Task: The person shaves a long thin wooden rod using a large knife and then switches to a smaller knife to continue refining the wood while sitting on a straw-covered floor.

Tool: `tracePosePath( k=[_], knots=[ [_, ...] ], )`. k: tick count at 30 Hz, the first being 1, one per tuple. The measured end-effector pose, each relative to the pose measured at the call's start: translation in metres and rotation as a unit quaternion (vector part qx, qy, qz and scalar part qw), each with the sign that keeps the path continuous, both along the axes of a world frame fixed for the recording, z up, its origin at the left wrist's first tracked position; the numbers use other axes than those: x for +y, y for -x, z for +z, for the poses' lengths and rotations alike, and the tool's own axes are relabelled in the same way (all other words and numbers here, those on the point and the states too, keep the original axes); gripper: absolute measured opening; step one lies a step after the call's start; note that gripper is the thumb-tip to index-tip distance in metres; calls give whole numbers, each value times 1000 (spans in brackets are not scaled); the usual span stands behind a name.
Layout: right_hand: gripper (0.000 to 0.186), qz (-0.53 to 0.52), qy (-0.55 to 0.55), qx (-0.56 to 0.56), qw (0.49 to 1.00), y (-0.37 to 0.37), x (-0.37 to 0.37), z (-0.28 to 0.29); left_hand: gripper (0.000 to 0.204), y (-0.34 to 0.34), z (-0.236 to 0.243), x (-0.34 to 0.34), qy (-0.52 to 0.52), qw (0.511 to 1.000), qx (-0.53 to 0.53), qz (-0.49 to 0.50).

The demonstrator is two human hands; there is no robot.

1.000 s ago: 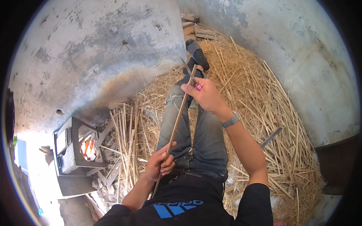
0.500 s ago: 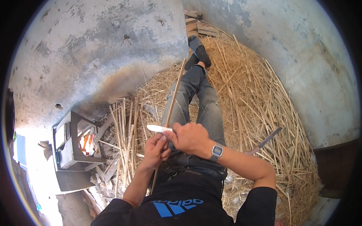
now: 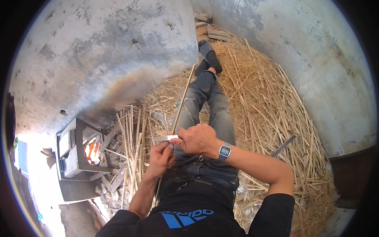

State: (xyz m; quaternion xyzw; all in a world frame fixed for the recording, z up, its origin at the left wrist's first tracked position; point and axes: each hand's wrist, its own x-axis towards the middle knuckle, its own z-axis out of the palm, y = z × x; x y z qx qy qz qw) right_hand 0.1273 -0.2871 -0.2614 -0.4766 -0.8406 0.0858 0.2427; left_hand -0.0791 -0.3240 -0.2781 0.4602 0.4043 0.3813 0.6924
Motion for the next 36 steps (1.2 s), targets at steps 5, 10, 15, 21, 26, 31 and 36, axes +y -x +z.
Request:
tracePosePath(
  k=[5, 10, 15, 21, 26, 31, 36],
  knots=[
    [52, -164, -90, 19, 982, -52, 63, 12, 36, 7, 13, -8, 34, 998, -37, 31],
    [65, -347, -8, 36, 937, -161, 107, 37, 51, 11, 15, -52, 110, 987, -85, -75],
    [63, -317, 2, 188, 930, -147, 94, 64, 51, 14, 19, -28, 115, 987, -104, -46],
    [42, -153, -25, 256, 954, -101, 60, 65, 51, 14, 28, -17, 110, 987, -108, -56],
    [41, -126, 6, 202, 971, -80, 41, 75, 51, 13, 26, -16, 111, 985, -124, -53],
    [44, -102, 11, 58, 993, -35, 9, 65, 53, 10, 26, -16, 104, 986, -121, -56],
    [43, -97, -40, -54, 993, -30, 16, 32, 52, 2, 28, -18, 112, 991, -61, -38]
  ],
)
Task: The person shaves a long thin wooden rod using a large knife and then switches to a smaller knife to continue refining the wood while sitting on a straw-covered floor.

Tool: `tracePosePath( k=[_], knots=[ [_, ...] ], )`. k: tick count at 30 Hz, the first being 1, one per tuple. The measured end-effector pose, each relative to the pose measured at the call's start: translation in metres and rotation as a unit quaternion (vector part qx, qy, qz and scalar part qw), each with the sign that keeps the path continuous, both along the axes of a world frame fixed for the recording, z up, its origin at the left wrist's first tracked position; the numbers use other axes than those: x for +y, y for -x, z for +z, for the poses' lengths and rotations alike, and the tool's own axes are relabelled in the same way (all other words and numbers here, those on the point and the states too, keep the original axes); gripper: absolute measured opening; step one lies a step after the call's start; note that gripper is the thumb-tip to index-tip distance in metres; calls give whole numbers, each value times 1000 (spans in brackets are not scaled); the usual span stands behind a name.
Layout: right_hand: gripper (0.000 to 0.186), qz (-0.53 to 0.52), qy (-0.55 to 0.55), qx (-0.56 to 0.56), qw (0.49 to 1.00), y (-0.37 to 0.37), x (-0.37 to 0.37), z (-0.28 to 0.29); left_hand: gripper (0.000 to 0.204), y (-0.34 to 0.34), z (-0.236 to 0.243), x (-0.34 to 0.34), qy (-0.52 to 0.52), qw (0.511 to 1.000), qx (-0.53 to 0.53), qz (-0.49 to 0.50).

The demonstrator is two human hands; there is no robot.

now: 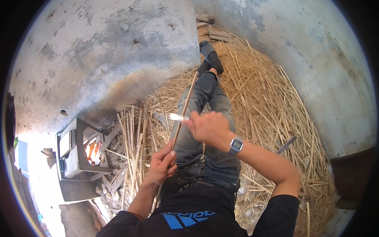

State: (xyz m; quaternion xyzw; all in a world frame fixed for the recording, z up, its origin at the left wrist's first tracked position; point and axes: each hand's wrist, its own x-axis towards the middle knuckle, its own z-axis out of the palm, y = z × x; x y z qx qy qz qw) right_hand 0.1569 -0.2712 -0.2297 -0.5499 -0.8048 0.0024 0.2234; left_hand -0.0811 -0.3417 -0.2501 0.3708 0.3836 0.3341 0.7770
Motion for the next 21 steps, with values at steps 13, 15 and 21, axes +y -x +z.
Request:
tracePosePath(
  k=[13, 15, 21],
  knots=[
    [54, -97, -33, -34, 994, -49, 54, -4, 50, 1, -8, -18, -94, 988, 118, 15],
    [54, -32, -31, -51, 998, -22, 31, 0, 50, 4, -12, -15, -94, 989, 115, 17],
    [56, -162, -33, -8, 986, -98, 90, 19, 50, 18, -16, -23, -55, 998, 28, -22]
  ],
)
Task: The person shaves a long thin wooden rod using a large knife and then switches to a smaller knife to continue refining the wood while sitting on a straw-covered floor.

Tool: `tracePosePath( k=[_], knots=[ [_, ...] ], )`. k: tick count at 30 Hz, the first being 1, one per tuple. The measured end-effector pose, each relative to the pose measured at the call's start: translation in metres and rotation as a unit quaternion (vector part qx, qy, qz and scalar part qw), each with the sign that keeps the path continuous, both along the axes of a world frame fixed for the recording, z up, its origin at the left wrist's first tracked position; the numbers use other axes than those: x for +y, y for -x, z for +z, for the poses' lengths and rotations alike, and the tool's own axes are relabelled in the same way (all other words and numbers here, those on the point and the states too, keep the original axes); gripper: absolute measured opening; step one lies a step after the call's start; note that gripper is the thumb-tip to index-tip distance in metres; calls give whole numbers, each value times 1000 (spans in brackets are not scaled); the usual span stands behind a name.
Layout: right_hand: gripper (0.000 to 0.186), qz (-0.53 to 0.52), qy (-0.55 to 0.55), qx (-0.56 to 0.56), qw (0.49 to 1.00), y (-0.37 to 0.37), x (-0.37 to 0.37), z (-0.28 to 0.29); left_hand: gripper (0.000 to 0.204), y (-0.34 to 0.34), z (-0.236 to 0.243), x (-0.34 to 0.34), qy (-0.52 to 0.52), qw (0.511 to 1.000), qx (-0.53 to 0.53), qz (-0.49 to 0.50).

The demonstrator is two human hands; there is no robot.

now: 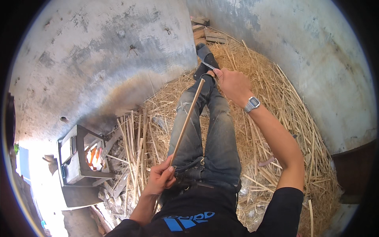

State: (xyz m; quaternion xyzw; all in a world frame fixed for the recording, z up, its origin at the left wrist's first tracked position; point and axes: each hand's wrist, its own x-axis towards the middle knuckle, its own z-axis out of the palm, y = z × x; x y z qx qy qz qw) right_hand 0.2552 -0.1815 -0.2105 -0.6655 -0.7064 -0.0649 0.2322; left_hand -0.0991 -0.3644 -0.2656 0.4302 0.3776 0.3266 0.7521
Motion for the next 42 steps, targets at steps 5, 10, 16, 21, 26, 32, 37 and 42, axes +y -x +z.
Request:
tracePosePath(
  k=[5, 10, 16, 21, 26, 32, 37, 42],
  knots=[
    [53, 63, -39, 177, 981, 34, -19, 27, 53, -2, 6, 12, 57, 994, -92, 20],
    [45, 132, 95, 336, 928, 70, -36, 41, 54, -3, 4, 9, 52, 994, -98, -5],
    [35, 109, 56, 498, 859, 57, -12, 20, 54, -6, -6, 5, 47, 993, -109, -12],
    [32, 109, 37, 477, 871, 67, -22, 18, 53, -7, -10, 4, 34, 994, -106, -15],
    [31, 136, 62, 518, 842, 71, -28, 18, 53, -6, -10, 6, 47, 991, -122, -29],
    [37, 168, 72, 331, 926, 90, -61, 23, 52, -19, -9, 22, 5, 994, -105, 1],
    [45, 171, 23, 66, 983, 109, -101, 7, 53, -24, -4, 26, 5, 998, -50, 40],
    [45, 148, 19, -7, 989, 81, -72, -13, 52, -31, -14, 11, -109, 986, 82, 93]
  ],
)
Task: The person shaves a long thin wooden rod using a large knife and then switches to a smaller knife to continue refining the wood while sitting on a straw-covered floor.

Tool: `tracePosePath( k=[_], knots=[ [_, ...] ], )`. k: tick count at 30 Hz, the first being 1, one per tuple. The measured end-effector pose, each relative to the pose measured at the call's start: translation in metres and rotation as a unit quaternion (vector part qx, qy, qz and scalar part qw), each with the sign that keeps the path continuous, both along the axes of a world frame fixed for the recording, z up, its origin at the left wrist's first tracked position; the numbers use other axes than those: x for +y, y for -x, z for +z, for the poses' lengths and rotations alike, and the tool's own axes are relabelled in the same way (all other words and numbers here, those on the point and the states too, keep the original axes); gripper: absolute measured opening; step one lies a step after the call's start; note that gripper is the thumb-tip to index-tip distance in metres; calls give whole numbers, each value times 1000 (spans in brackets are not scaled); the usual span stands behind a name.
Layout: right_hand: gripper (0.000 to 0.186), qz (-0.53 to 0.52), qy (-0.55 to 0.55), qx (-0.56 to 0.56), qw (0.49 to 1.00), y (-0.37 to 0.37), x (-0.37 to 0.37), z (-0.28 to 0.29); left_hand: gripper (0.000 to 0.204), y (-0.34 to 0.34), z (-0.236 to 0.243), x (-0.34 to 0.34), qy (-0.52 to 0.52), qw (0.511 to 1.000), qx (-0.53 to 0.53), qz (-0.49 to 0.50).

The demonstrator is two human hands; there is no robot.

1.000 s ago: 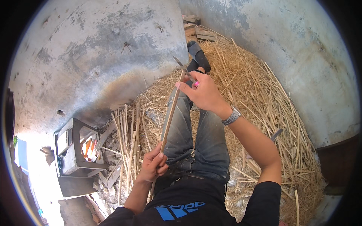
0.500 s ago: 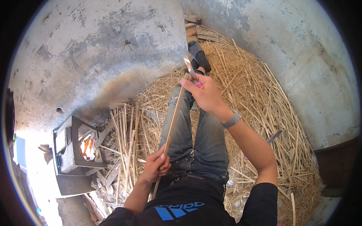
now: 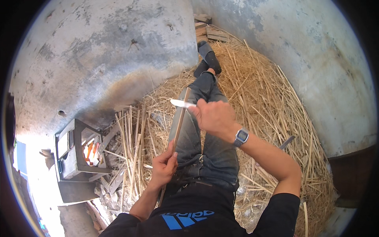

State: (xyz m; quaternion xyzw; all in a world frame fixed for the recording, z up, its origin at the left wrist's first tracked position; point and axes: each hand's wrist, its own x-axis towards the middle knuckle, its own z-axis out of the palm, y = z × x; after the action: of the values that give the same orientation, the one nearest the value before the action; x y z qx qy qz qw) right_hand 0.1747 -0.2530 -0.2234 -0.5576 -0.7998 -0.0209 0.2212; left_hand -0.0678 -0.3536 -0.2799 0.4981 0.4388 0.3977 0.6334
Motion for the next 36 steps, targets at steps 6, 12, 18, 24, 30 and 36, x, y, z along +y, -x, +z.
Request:
tracePosePath(
  k=[6, 12, 18, 24, 30, 36],
  knots=[
    [47, 36, 0, -54, 998, 9, -15, -3, 52, -6, -4, 0, -100, 989, 105, 14],
    [48, 90, 37, -58, 994, 9, -22, -8, 53, -6, -5, 0, -159, 970, 181, 24],
    [52, -109, -13, 129, 986, -67, 43, 11, 52, -8, 0, -8, -188, 964, 189, 23],
    [37, -35, 161, 299, 940, -9, 6, 31, 49, -16, 2, -4, -168, 970, 175, 22],
    [25, 7, 162, 477, 864, -16, 19, 21, 55, -2, 19, 0, -18, 996, 6, -89],
    [32, 21, 35, 457, 889, -26, 21, 19, 57, 14, -1, 0, 110, 979, -94, -144]
  ],
)
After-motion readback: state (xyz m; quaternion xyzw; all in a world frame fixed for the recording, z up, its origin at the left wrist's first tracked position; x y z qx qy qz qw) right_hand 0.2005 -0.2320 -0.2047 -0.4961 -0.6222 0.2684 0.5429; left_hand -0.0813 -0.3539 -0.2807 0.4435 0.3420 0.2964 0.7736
